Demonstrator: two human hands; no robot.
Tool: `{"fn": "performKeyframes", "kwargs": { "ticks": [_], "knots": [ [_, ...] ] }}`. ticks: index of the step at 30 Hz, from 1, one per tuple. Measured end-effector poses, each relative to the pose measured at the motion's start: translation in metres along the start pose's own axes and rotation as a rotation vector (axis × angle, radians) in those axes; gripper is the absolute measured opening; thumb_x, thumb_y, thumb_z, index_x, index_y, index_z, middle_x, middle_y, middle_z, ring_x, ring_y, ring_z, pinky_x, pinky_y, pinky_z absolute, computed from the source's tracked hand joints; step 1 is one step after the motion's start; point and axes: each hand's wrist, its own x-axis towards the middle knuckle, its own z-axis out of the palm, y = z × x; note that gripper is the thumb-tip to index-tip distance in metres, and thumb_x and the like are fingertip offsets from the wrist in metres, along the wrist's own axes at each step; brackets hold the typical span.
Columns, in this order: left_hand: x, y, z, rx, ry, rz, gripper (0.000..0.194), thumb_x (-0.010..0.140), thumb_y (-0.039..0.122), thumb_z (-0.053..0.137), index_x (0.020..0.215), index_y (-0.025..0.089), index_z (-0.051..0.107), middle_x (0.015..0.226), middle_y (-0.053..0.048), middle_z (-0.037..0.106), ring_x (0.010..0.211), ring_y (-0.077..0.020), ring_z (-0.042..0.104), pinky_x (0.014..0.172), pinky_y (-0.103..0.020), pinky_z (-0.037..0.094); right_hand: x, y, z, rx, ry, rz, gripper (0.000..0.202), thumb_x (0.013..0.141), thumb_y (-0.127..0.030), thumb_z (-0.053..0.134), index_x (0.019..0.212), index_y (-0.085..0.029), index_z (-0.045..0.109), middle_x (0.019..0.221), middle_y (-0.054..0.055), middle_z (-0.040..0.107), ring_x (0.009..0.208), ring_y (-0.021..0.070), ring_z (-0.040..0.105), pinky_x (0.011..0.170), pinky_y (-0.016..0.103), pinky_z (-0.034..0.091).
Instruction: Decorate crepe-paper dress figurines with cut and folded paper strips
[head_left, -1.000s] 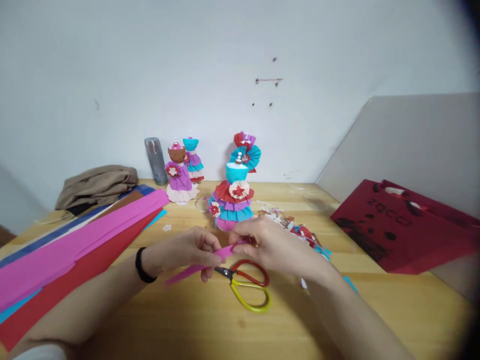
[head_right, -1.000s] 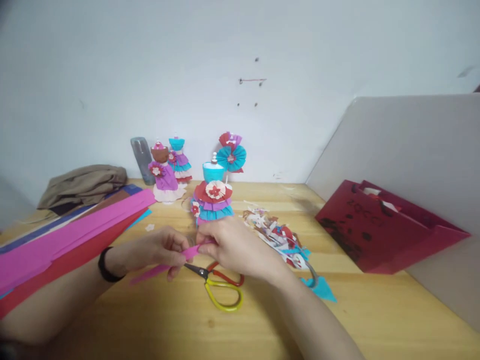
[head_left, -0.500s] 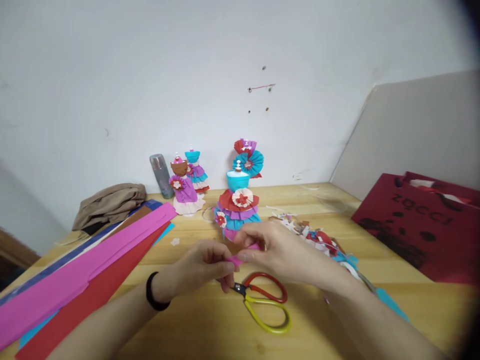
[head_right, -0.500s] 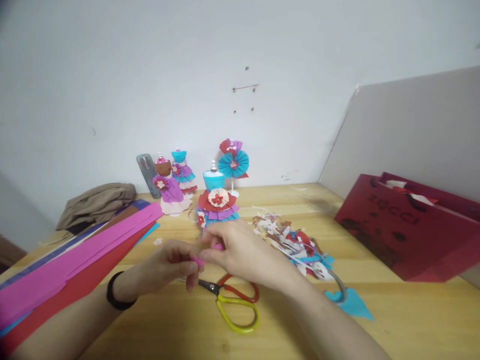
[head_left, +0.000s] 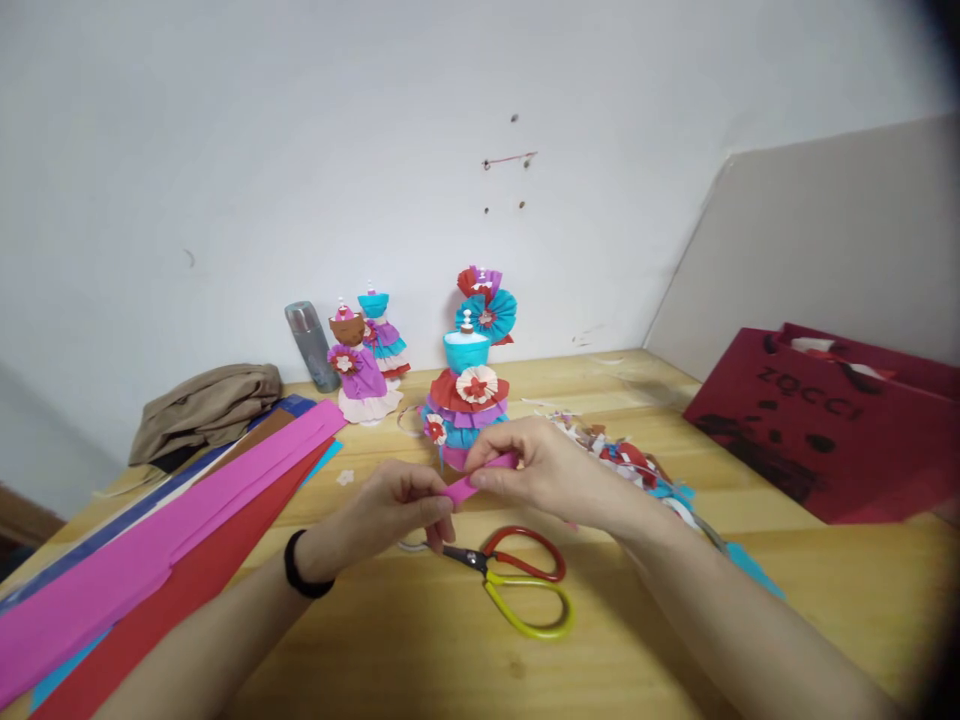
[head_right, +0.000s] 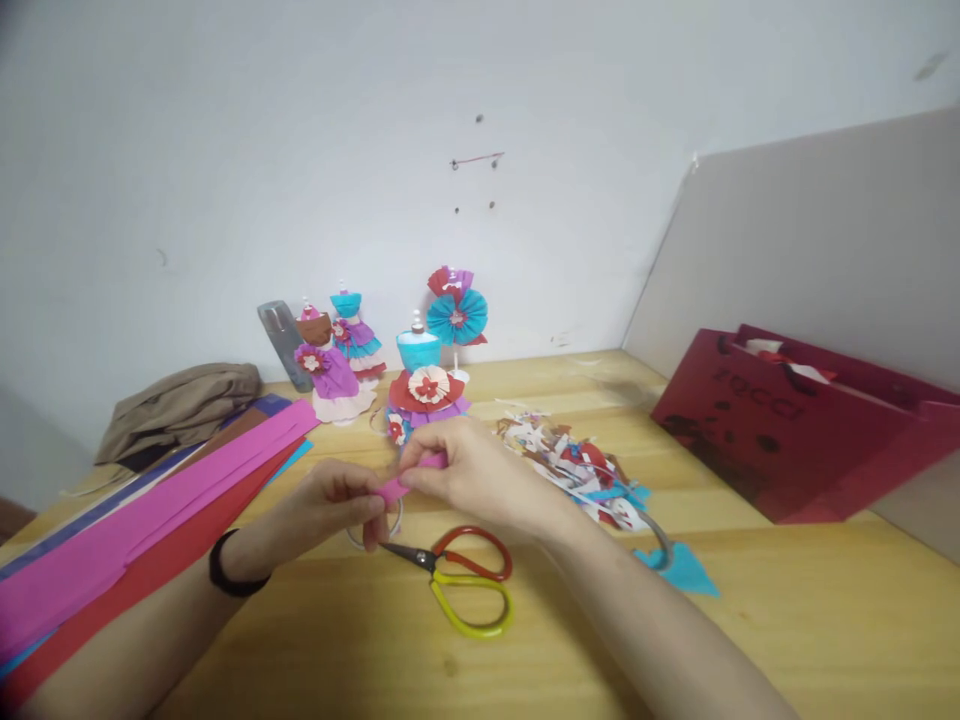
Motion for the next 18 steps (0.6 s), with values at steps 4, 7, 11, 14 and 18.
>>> {"fn": "performKeyframes", "kwargs": {
  "ticks": [4, 7, 11, 14, 18],
  "knots": [
    [0.0, 0.006, -0.007, 0.013, 0.018, -0.01, 0.045, 0.084, 0.054, 0.067, 0.067, 0.013, 0.069, 0.062, -0.003, 0.069, 0.055, -0.0094, 0.061, 0.057, -0.019, 0.046, 0.003, 0.003, -0.005, 0.049, 0.042, -0.023, 0.018, 0.081, -0.031, 0.064, 0.087, -0.016, 0.072, 0.071, 0.0, 0.062, 0.062, 0.0123, 0.05, 0.057, 0.025, 0.036],
    [0.002, 0.007, -0.009, -0.015, 0.049, -0.001, 0.044, 0.084, 0.053, 0.069, 0.068, 0.012, 0.07, 0.061, -0.004, 0.069, 0.055, -0.0093, 0.06, 0.056, -0.019, 0.045, 0.005, 0.008, -0.006, 0.137, 0.074, 0.01, 0.03, 0.079, -0.033, 0.067, 0.103, -0.016, 0.071, 0.074, 0.001, 0.064, 0.064, 0.0129, 0.052, 0.058, 0.025, 0.039],
    [0.002, 0.004, -0.009, -0.06, 0.108, 0.028, 0.043, 0.084, 0.052, 0.069, 0.071, 0.012, 0.069, 0.065, -0.004, 0.07, 0.057, -0.0106, 0.062, 0.055, -0.02, 0.046, 0.009, 0.014, -0.003, 0.339, 0.057, 0.082, 0.037, 0.077, -0.036, 0.072, 0.106, -0.014, 0.065, 0.072, -0.001, 0.061, 0.063, 0.0113, 0.052, 0.06, 0.025, 0.041],
    [0.003, 0.002, -0.008, -0.056, 0.164, 0.079, 0.041, 0.086, 0.051, 0.067, 0.072, 0.011, 0.07, 0.065, -0.006, 0.071, 0.058, -0.012, 0.063, 0.057, -0.021, 0.047, 0.01, 0.014, 0.002, 0.428, 0.006, 0.058, 0.04, 0.076, -0.045, 0.074, 0.102, -0.016, 0.062, 0.075, -0.001, 0.06, 0.065, 0.0113, 0.053, 0.06, 0.024, 0.041],
    [0.004, 0.003, -0.005, -0.066, 0.221, 0.103, 0.042, 0.085, 0.051, 0.068, 0.073, 0.012, 0.071, 0.065, -0.006, 0.071, 0.059, -0.0129, 0.064, 0.059, -0.022, 0.049, 0.013, 0.011, 0.01, 0.486, -0.006, 0.064, 0.04, 0.07, -0.046, 0.08, 0.091, -0.016, 0.064, 0.068, -0.003, 0.056, 0.061, 0.0103, 0.05, 0.057, 0.023, 0.037]
  ]
}}
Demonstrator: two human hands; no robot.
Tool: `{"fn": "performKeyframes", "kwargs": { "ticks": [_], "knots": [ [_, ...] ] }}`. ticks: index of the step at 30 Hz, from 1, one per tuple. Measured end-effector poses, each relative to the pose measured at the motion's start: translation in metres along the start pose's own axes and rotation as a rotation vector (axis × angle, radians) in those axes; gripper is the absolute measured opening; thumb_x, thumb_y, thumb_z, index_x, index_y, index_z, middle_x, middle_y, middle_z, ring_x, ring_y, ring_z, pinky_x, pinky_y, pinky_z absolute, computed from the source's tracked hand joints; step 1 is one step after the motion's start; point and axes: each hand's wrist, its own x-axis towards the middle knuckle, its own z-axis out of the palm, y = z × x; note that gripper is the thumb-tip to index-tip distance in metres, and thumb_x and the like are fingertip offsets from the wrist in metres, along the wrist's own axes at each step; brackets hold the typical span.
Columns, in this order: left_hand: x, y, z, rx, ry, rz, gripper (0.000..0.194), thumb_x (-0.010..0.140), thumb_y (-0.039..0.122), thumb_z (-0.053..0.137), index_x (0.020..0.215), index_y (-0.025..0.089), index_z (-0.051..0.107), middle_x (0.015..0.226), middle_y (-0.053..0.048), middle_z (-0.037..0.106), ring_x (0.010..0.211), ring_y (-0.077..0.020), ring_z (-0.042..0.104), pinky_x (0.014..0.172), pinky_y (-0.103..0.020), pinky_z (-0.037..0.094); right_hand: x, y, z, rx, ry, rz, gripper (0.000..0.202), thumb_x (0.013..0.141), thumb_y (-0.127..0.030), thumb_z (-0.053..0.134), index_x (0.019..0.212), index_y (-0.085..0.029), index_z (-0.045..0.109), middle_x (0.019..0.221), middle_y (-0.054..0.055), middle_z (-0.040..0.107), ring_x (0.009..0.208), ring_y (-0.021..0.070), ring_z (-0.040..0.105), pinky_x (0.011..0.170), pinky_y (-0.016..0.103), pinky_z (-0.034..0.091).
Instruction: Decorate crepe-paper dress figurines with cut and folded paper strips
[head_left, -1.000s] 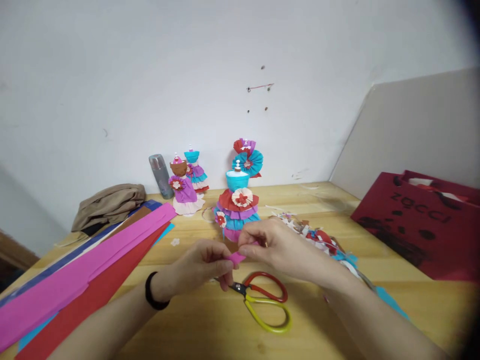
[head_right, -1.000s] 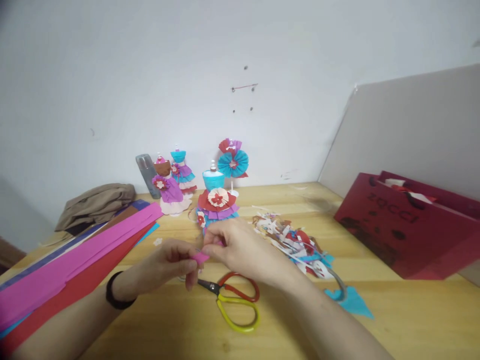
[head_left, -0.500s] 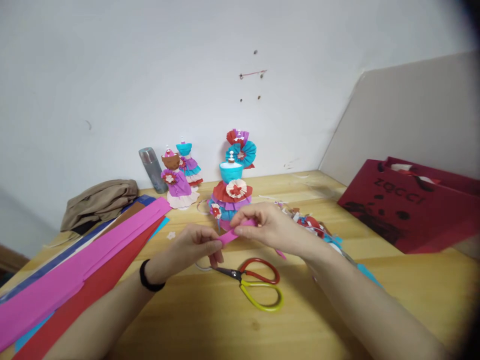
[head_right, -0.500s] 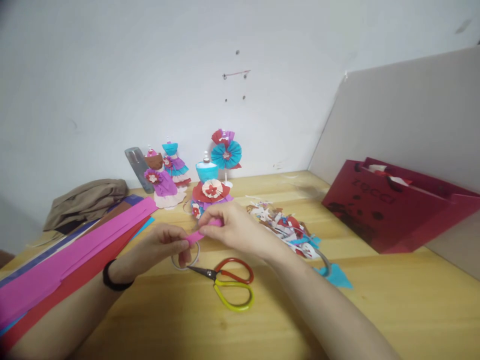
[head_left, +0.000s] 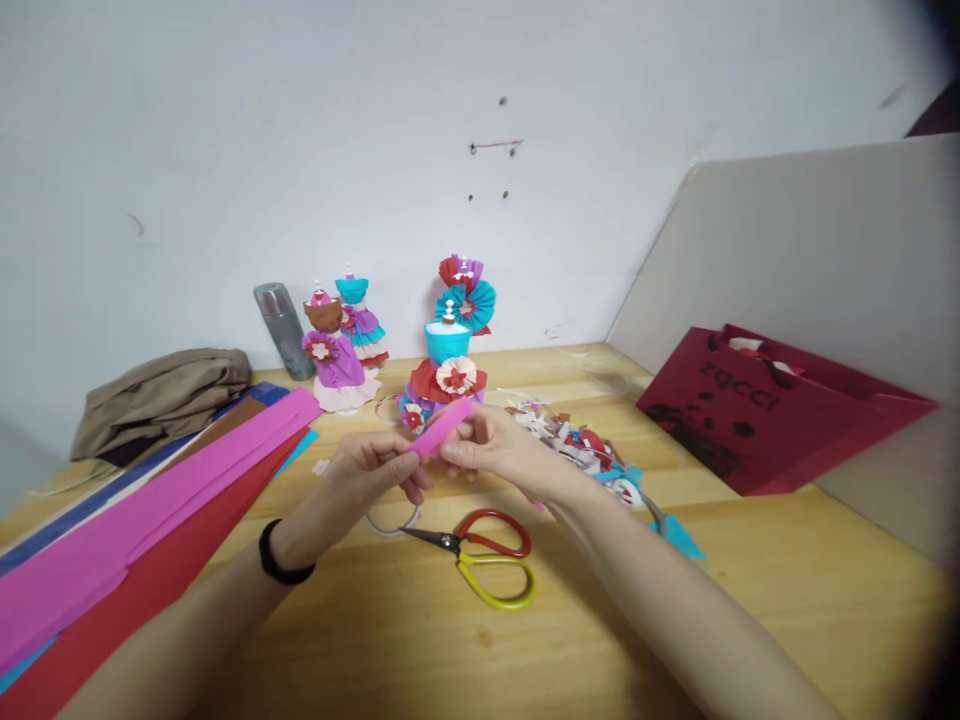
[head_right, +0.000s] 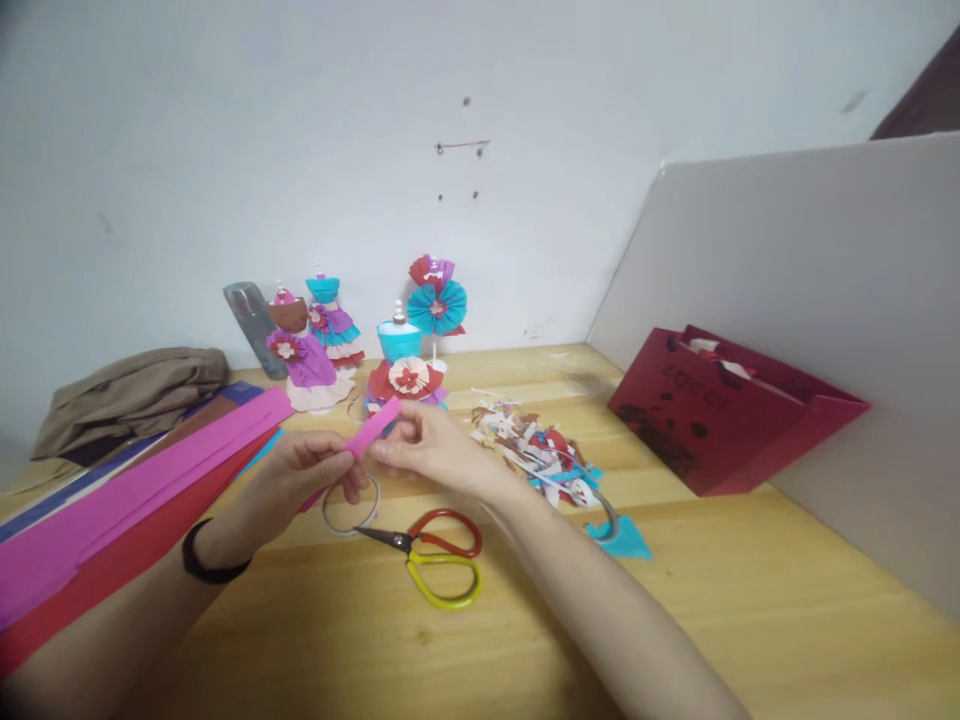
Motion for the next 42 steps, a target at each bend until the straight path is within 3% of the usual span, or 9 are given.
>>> {"fn": "performKeyframes", "kwargs": {
  "ticks": [6, 13, 20, 28, 32, 35, 42],
  "knots": [
    [-0.002, 0.005, 0.004, -0.024, -0.069, -0.062, 0.04, 0.084, 0.052, 0.068, 0.074, 0.014, 0.073, 0.068, -0.004, 0.072, 0.062, -0.0122, 0.065, 0.06, -0.021, 0.049, 0.003, 0.005, 0.007, 0.02, 0.064, -0.035, 0.029, 0.073, -0.043, 0.073, 0.069, -0.016, 0.062, 0.059, -0.004, 0.049, 0.054, 0.0091, 0.041, 0.055, 0.025, 0.031],
    [0.001, -0.011, 0.006, -0.14, -0.12, -0.117, 0.04, 0.079, 0.054, 0.073, 0.071, 0.014, 0.07, 0.066, -0.004, 0.071, 0.059, -0.0126, 0.065, 0.052, -0.019, 0.048, 0.002, 0.005, 0.005, 0.005, 0.068, -0.021, 0.03, 0.072, -0.042, 0.073, 0.066, -0.017, 0.058, 0.059, -0.003, 0.052, 0.057, 0.0101, 0.043, 0.056, 0.025, 0.033],
    [-0.007, -0.035, 0.023, -0.217, -0.209, -0.11, 0.039, 0.077, 0.048, 0.075, 0.071, 0.011, 0.068, 0.067, -0.007, 0.072, 0.056, -0.0108, 0.062, 0.056, -0.021, 0.05, -0.004, 0.007, -0.006, -0.053, -0.147, 0.004, 0.034, 0.075, -0.043, 0.074, 0.064, -0.015, 0.057, 0.059, -0.005, 0.045, 0.055, 0.0077, 0.035, 0.054, 0.023, 0.028],
    [-0.006, -0.035, 0.022, -0.162, -0.165, -0.089, 0.026, 0.078, 0.036, 0.07, 0.07, 0.012, 0.065, 0.063, -0.004, 0.069, 0.055, -0.0098, 0.06, 0.056, -0.02, 0.047, -0.004, 0.008, 0.001, -0.08, -0.046, 0.008, 0.035, 0.076, -0.045, 0.073, 0.064, -0.016, 0.057, 0.057, -0.006, 0.04, 0.054, 0.0077, 0.032, 0.051, 0.023, 0.024],
    [-0.006, -0.034, 0.019, -0.071, -0.152, -0.078, 0.024, 0.078, 0.034, 0.067, 0.068, 0.012, 0.066, 0.065, -0.006, 0.07, 0.056, -0.0109, 0.06, 0.056, -0.021, 0.046, -0.006, 0.003, 0.005, -0.09, -0.007, -0.035, 0.032, 0.078, -0.044, 0.071, 0.07, -0.015, 0.06, 0.061, -0.004, 0.046, 0.057, 0.0089, 0.037, 0.054, 0.023, 0.029],
    [-0.006, -0.032, 0.02, -0.092, -0.145, -0.097, 0.026, 0.077, 0.036, 0.068, 0.068, 0.011, 0.065, 0.063, -0.006, 0.069, 0.055, -0.0104, 0.059, 0.056, -0.02, 0.045, -0.007, 0.001, 0.008, -0.154, -0.028, -0.043, 0.024, 0.077, -0.038, 0.071, 0.073, -0.015, 0.063, 0.063, -0.002, 0.053, 0.06, 0.0104, 0.043, 0.057, 0.024, 0.034],
    [-0.004, -0.03, 0.019, -0.164, -0.17, -0.109, 0.039, 0.078, 0.048, 0.073, 0.068, 0.011, 0.067, 0.062, -0.005, 0.068, 0.055, -0.0087, 0.057, 0.056, -0.019, 0.043, -0.007, 0.002, 0.009, -0.283, 0.065, -0.01, 0.025, 0.077, -0.037, 0.065, 0.067, -0.014, 0.066, 0.059, -0.002, 0.05, 0.056, 0.0102, 0.04, 0.054, 0.025, 0.03]
  ]
}}
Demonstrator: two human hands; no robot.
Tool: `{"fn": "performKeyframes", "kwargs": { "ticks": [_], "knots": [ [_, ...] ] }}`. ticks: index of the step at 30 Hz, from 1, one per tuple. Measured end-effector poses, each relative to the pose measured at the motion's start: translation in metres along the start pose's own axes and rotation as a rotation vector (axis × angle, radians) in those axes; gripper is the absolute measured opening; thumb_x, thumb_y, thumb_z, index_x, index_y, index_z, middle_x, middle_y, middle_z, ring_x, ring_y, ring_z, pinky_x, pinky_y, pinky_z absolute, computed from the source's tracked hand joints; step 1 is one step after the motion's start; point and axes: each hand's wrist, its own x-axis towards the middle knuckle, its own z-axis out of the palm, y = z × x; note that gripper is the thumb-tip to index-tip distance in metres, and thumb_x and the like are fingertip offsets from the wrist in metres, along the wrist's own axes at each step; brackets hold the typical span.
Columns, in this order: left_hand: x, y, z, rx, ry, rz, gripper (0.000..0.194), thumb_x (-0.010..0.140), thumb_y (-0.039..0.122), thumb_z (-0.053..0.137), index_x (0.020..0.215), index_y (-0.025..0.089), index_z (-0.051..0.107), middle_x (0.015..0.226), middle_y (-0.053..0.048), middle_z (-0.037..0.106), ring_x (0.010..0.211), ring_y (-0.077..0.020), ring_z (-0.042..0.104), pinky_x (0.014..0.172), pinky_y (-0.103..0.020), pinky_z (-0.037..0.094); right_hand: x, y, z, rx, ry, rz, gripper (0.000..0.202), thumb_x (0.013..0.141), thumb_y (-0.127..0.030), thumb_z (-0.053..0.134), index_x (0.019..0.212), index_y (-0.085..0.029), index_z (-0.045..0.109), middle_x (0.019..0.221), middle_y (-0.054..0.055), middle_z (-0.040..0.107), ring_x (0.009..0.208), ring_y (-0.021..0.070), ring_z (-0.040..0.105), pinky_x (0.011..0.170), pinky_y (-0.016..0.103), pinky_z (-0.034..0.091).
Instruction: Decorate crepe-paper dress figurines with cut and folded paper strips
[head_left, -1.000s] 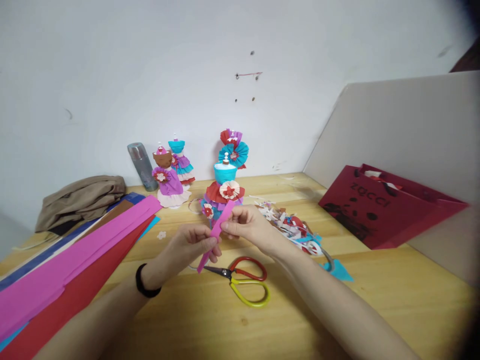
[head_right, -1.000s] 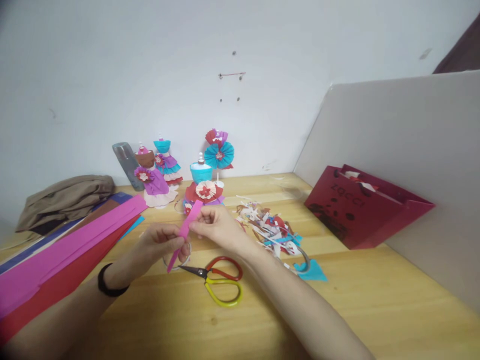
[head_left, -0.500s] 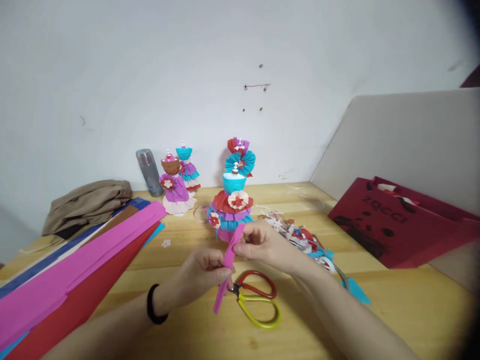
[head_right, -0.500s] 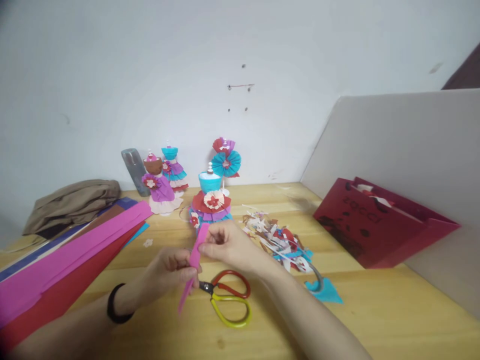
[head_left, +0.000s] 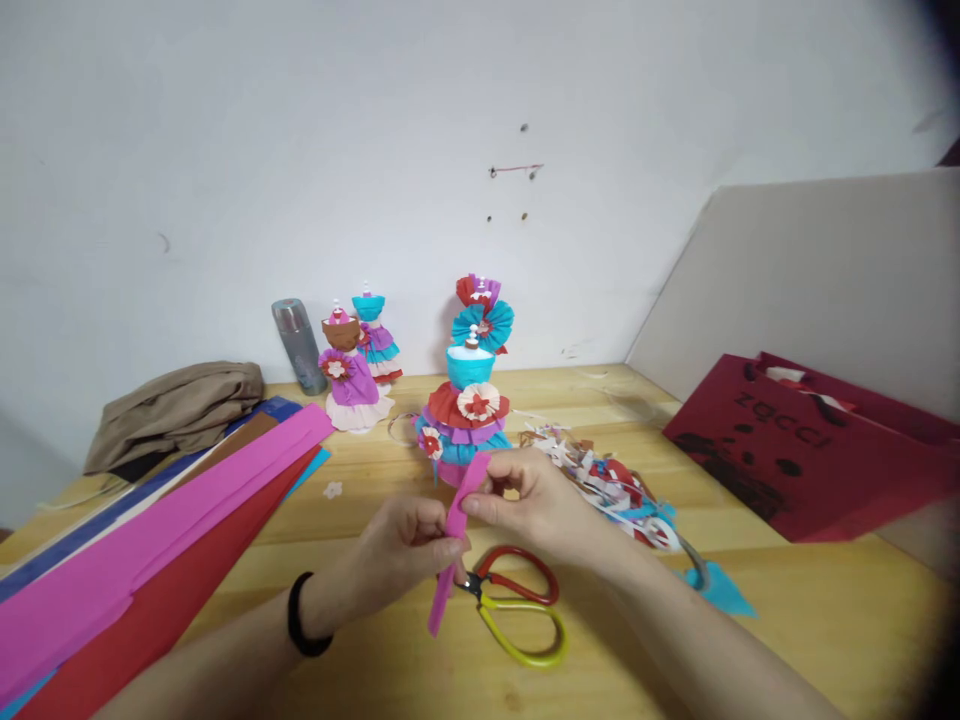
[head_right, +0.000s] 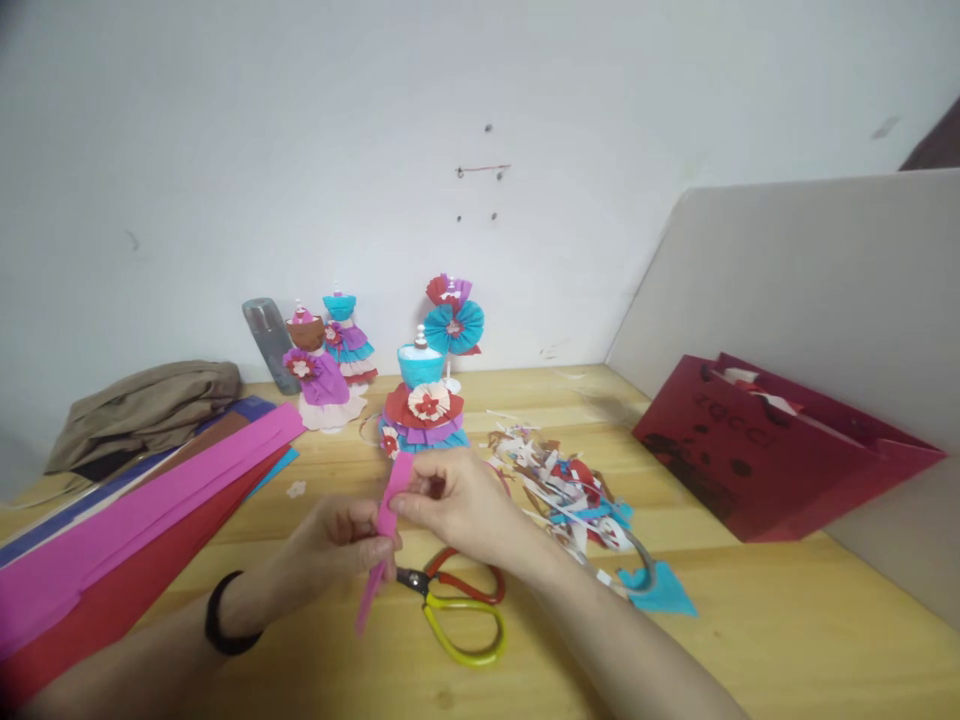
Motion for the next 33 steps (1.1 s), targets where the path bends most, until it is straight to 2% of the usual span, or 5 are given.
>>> {"fn": "performKeyframes", "kwargs": {
  "ticks": [7, 16, 26, 29, 33],
  "knots": [
    [0.004, -0.01, -0.003, -0.032, -0.025, -0.069, 0.051, 0.071, 0.061, 0.076, 0.067, 0.011, 0.068, 0.062, -0.006, 0.068, 0.05, -0.0095, 0.057, 0.051, -0.02, 0.045, 0.003, -0.001, -0.001, 0.022, 0.103, -0.09, 0.025, 0.077, -0.038, 0.063, 0.068, -0.014, 0.067, 0.063, 0.002, 0.058, 0.06, 0.0135, 0.047, 0.057, 0.026, 0.035],
    [0.006, -0.008, -0.007, 0.05, 0.024, -0.047, 0.017, 0.072, 0.025, 0.072, 0.065, 0.013, 0.063, 0.06, -0.002, 0.066, 0.051, -0.0086, 0.055, 0.055, -0.021, 0.044, 0.008, 0.009, 0.0, 0.221, 0.155, -0.105, 0.03, 0.077, -0.044, 0.072, 0.068, -0.016, 0.066, 0.064, 0.001, 0.062, 0.061, 0.0137, 0.052, 0.061, 0.028, 0.042],
    [0.007, -0.003, -0.011, 0.222, 0.042, -0.091, 0.009, 0.072, 0.017, 0.063, 0.064, 0.015, 0.062, 0.057, 0.001, 0.06, 0.055, -0.0106, 0.054, 0.057, -0.022, 0.042, 0.007, 0.004, 0.002, 0.445, 0.139, -0.027, 0.045, 0.072, -0.059, 0.077, 0.073, -0.016, 0.064, 0.059, 0.0, 0.062, 0.053, 0.0095, 0.051, 0.054, 0.023, 0.039],
    [0.007, -0.001, -0.015, 0.438, 0.098, -0.032, 0.016, 0.076, 0.016, 0.06, 0.06, 0.014, 0.061, 0.055, 0.001, 0.057, 0.054, -0.0097, 0.049, 0.054, -0.021, 0.035, 0.008, 0.005, 0.004, 0.551, 0.107, 0.027, 0.046, 0.07, -0.059, 0.079, 0.071, -0.016, 0.062, 0.055, -0.001, 0.061, 0.046, 0.0074, 0.047, 0.047, 0.022, 0.034],
    [0.006, 0.004, -0.023, 0.708, 0.229, 0.194, 0.021, 0.083, 0.019, 0.061, 0.062, 0.016, 0.065, 0.056, 0.002, 0.06, 0.055, -0.0106, 0.05, 0.054, -0.021, 0.034, 0.008, 0.007, 0.008, 0.678, 0.069, 0.099, 0.047, 0.063, -0.057, 0.085, 0.065, -0.016, 0.062, 0.047, -0.004, 0.056, 0.04, 0.0052, 0.042, 0.042, 0.02, 0.029]
  ]
}}
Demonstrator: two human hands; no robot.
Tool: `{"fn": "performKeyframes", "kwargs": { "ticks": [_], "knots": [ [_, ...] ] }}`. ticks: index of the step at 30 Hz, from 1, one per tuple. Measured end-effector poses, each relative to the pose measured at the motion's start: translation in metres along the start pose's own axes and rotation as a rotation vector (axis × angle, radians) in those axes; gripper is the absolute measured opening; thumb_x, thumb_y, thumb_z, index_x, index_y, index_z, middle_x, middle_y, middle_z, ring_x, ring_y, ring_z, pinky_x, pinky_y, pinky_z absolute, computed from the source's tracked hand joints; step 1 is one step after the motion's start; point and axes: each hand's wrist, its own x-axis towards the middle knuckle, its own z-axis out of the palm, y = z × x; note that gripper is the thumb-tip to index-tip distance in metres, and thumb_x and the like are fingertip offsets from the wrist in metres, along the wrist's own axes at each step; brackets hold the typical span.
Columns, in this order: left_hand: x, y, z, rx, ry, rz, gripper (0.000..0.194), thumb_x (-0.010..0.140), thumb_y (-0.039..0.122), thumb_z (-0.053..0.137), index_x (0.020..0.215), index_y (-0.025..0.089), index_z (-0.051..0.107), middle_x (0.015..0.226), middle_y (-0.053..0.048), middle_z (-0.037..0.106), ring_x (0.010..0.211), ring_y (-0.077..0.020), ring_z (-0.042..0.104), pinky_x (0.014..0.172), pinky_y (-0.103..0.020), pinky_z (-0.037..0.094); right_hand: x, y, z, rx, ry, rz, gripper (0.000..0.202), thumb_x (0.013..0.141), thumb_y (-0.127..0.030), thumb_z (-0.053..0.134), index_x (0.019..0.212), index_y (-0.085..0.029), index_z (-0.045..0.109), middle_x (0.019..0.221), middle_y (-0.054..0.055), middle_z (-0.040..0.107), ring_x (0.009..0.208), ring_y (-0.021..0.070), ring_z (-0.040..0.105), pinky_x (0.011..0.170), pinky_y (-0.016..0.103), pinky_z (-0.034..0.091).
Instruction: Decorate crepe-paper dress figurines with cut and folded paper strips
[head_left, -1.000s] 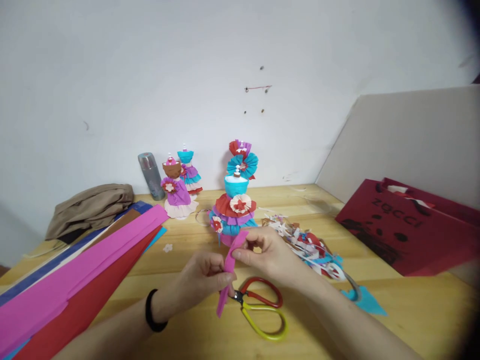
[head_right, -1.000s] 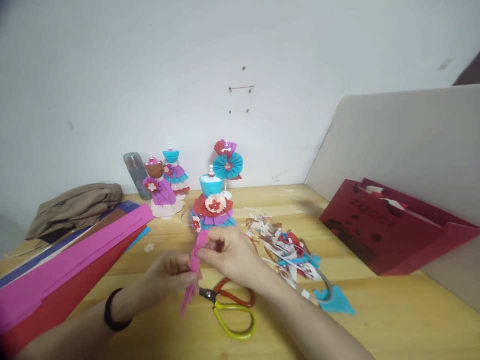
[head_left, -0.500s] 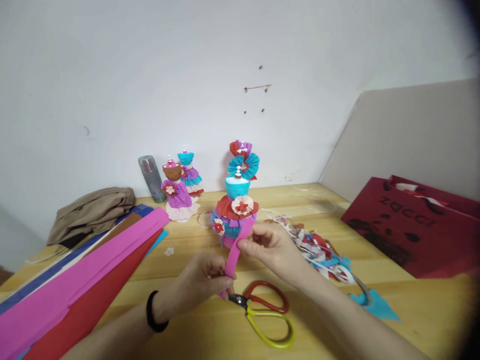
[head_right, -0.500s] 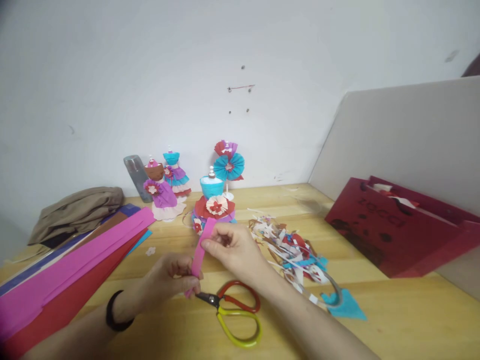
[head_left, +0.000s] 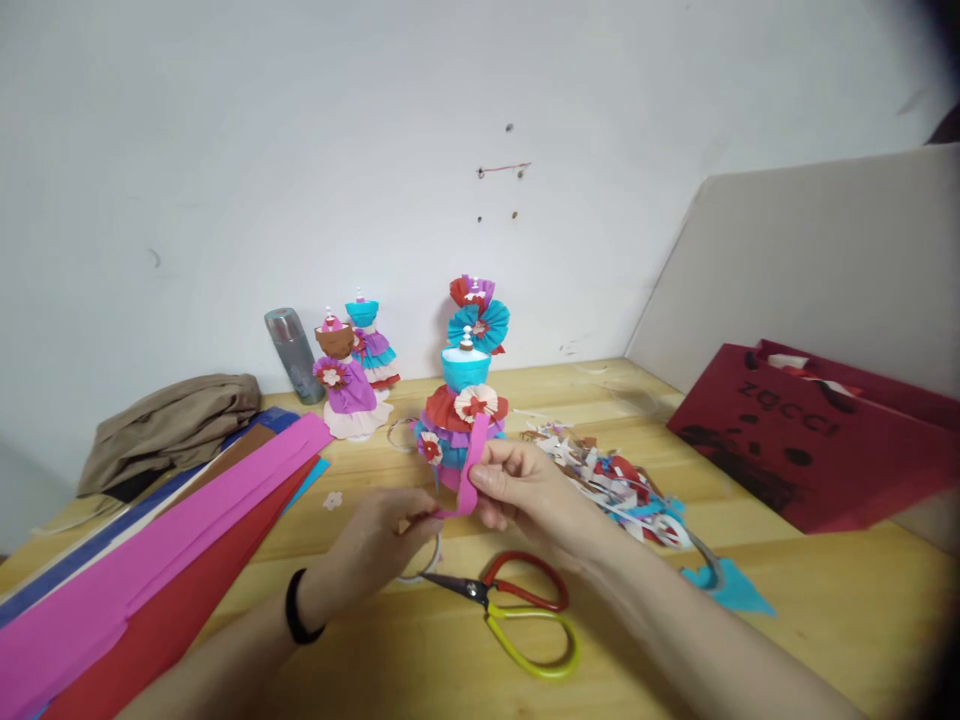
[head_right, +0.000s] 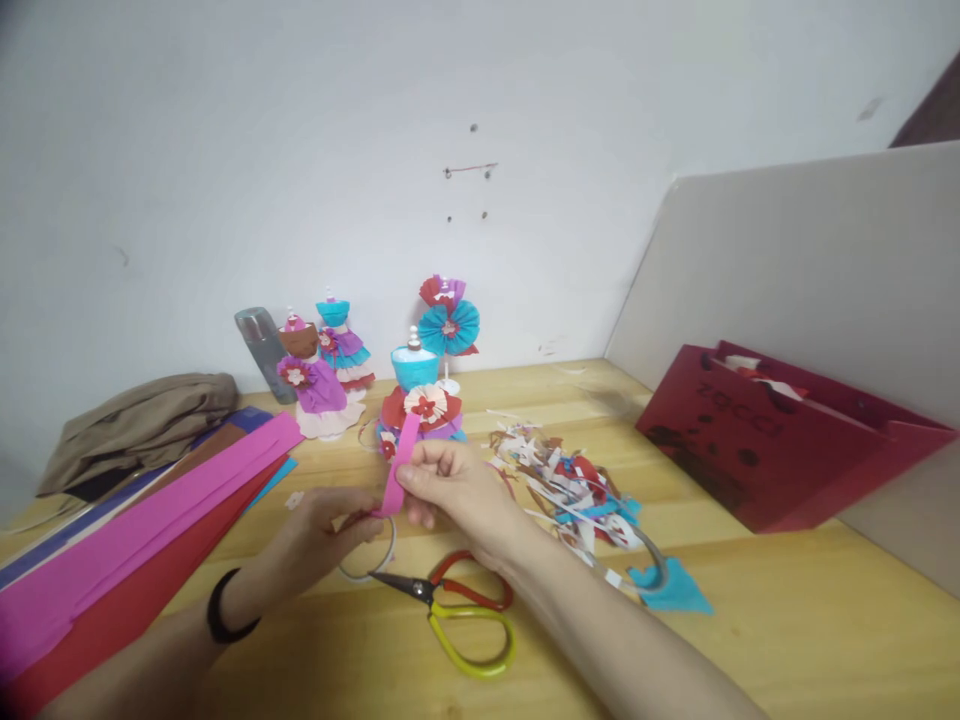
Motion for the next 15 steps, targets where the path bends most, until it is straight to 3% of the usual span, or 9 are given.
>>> {"fn": "performKeyframes", "kwargs": {
  "ticks": [4, 9, 12, 15],
  "knots": [
    [0.001, -0.003, -0.009, 0.057, 0.081, 0.14, 0.016, 0.085, 0.015, 0.059, 0.082, 0.02, 0.075, 0.073, -0.002, 0.074, 0.064, -0.0142, 0.065, 0.06, -0.021, 0.045, 0.001, 0.002, 0.001, 0.082, -0.007, 0.072, 0.048, 0.056, -0.053, 0.09, 0.064, -0.014, 0.062, 0.046, -0.004, 0.056, 0.037, 0.0031, 0.04, 0.039, 0.018, 0.026],
    [0.001, -0.004, -0.021, 0.248, 0.152, 0.28, 0.015, 0.09, 0.015, 0.059, 0.088, 0.019, 0.073, 0.078, -0.004, 0.076, 0.07, -0.0148, 0.069, 0.064, -0.022, 0.051, 0.001, 0.002, 0.001, 0.121, -0.022, 0.107, 0.046, 0.055, -0.049, 0.09, 0.062, -0.014, 0.062, 0.044, -0.005, 0.054, 0.035, 0.0029, 0.039, 0.037, 0.017, 0.025],
    [0.002, -0.006, -0.027, 0.388, 0.234, 0.453, 0.016, 0.093, 0.014, 0.056, 0.093, 0.019, 0.071, 0.099, -0.008, 0.077, 0.089, -0.0171, 0.072, 0.077, -0.026, 0.055, 0.001, 0.003, 0.001, 0.095, 0.016, 0.109, 0.044, 0.055, -0.047, 0.091, 0.063, -0.014, 0.062, 0.044, -0.005, 0.056, 0.035, 0.0033, 0.042, 0.038, 0.017, 0.028],
    [0.003, -0.011, -0.033, 0.514, 0.309, 0.599, 0.016, 0.093, 0.012, 0.056, 0.098, 0.02, 0.069, 0.127, -0.012, 0.068, 0.118, -0.0225, 0.064, 0.096, -0.036, 0.054, 0.001, 0.002, 0.001, 0.053, 0.038, 0.094, 0.043, 0.055, -0.045, 0.091, 0.064, -0.014, 0.063, 0.046, -0.003, 0.061, 0.038, 0.0046, 0.048, 0.04, 0.016, 0.033]
  ]
}}
